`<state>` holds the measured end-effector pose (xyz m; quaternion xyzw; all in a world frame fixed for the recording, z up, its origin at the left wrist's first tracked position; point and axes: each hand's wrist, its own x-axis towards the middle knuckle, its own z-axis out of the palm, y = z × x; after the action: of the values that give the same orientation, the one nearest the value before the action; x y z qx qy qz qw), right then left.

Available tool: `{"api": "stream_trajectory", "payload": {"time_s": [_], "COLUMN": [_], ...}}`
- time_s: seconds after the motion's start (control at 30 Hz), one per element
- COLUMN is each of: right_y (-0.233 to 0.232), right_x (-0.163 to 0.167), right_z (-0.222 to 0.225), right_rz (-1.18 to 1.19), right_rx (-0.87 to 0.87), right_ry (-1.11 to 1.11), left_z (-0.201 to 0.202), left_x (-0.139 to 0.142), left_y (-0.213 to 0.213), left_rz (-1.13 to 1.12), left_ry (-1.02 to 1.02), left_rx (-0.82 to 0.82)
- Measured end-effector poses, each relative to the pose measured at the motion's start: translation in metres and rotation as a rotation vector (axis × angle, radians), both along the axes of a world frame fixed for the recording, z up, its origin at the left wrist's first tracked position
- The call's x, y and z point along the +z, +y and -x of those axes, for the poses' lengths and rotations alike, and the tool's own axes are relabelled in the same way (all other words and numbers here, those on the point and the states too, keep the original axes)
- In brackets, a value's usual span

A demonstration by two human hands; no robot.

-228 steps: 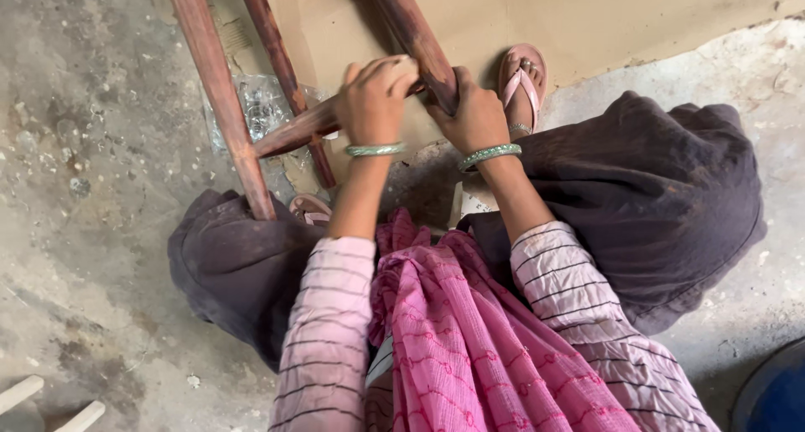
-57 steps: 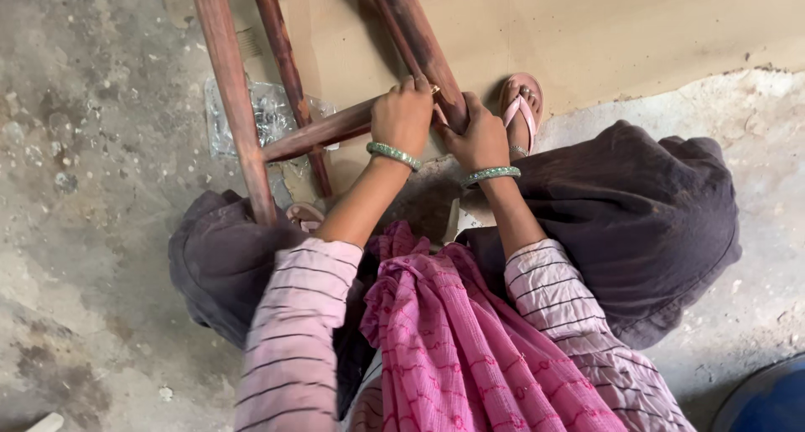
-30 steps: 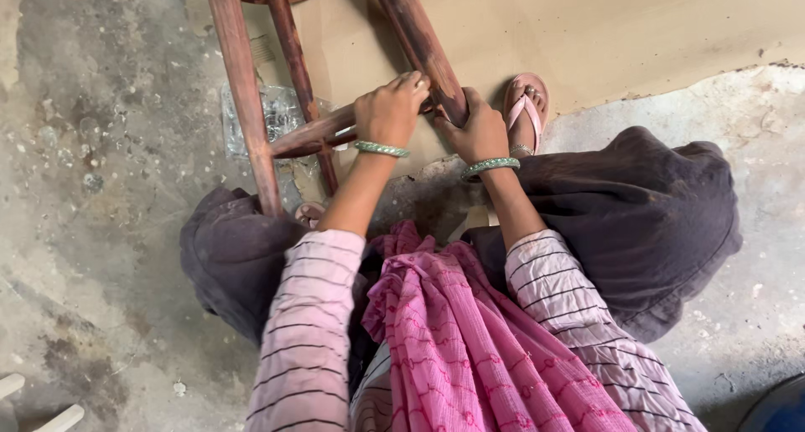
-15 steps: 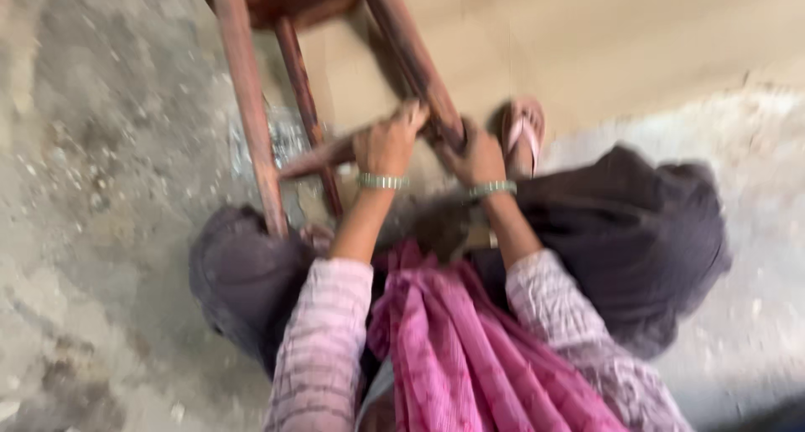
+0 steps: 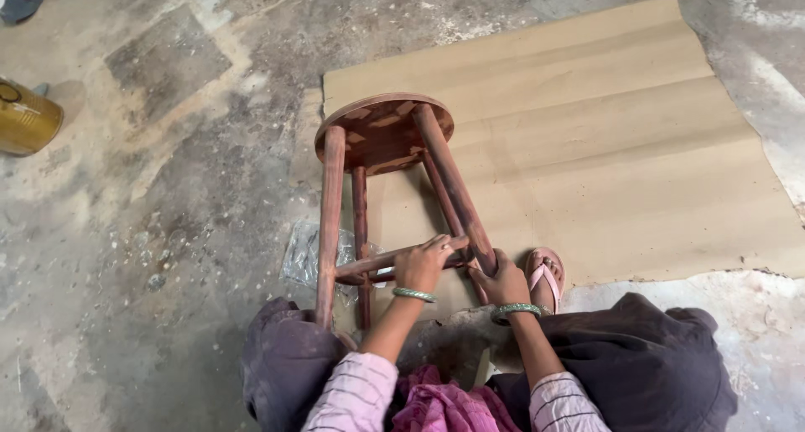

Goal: The person sits on the floor and sands a small wooden stool with a sanding block, working on the legs and seat. The stool is placed on a cardboard sheet, and the person adjusts their grip and position to reach different parts of the stool.

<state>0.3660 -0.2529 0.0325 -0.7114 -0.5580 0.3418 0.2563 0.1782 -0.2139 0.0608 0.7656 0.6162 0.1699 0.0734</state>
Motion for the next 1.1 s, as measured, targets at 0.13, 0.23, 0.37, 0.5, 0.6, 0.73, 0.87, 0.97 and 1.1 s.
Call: {"api": "stream_trajectory", "payload": {"time_s": [0.13,0.23,0.37,0.5,0.6,0.73,0.87,0.97,1.1], "right_y": [0.000,-0.004,-0.009,-0.010,-0.011,-0.012,-0.014,-0.015,-0.015], "right_x": [-0.007,-0.006,0.005,0.021,0.029,0.032,0.031,0.033,0.037], "right_z": [-0.005,-0.010,-0.013,-0.012,-0.010,-0.008,-0.006,-0.007,-0.007], "right_rz": [-0.045,-0.072,-0.040,-0.036,0.004,-0.121,-0.028,-0.029,0.026], "right_rx": [0.017,0.032,0.047,0.051,0.037,0.041,0.026,0.009,0.003], "right_ry": [0.006,-0.019,0.064,0.039,0.006,0.001,0.049,0.027,0.067], "left_z": [-0.004,-0.028,-0.024,-0.010,-0.021,-0.027,-0.003,-0.003,-0.026], "left_x": [0.003,0.001,0.000,0.003,0.005,0.009,0.011,0.010,0.017], "left_y": [0.003,0.001,-0.006,-0.008,-0.007,-0.008,-0.015,-0.015,-0.011], "left_rz": [0.345,-0.125,-0.034,-0.009,0.063,-0.163,-0.024,0.000,0.003], "left_ry": [0.208,-0.235,0.063,-0.003,0.039,-0.117,0.006,-0.009,-0.115], "left_rx": [0.012,-0.050,-0.020,0.047,0.009,-0.025,0.013,0.014,0.035]}}
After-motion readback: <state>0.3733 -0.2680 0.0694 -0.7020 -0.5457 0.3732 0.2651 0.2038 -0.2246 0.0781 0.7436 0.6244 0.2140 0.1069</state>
